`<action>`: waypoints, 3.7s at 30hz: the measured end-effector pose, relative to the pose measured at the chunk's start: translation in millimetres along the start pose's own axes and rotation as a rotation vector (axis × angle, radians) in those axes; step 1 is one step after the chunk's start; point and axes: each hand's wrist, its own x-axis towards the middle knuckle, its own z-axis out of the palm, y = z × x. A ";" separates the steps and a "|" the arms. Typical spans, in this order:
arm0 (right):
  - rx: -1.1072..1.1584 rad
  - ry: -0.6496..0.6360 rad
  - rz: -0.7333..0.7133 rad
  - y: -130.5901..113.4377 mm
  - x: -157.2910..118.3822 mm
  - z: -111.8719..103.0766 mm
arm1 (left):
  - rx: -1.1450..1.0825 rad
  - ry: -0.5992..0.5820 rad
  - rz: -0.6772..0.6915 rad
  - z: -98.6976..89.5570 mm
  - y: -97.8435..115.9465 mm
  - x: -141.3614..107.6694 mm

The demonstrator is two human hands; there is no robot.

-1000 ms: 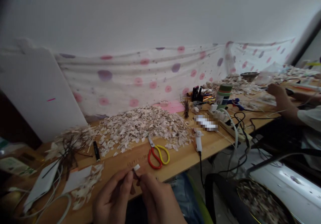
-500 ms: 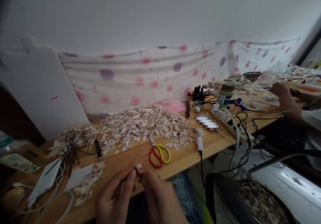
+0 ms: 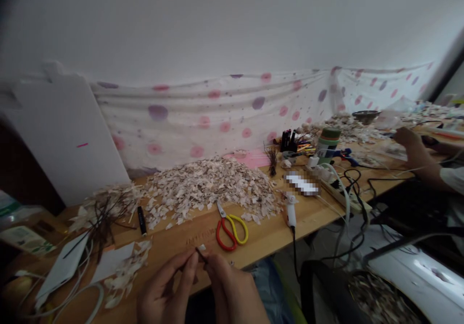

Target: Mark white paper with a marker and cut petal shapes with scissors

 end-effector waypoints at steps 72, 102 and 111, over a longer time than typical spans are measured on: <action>0.160 -0.114 0.133 -12.0 -2.0 -1.2 | -0.020 -0.104 -0.078 -6.6 -2.3 0.7; 0.339 0.093 0.170 -2.7 -5.7 3.7 | -0.143 -0.086 -0.188 -1.0 -5.0 -8.1; 0.168 0.130 0.055 -4.7 -2.7 2.2 | -0.130 -0.062 -0.186 -2.4 3.4 -3.8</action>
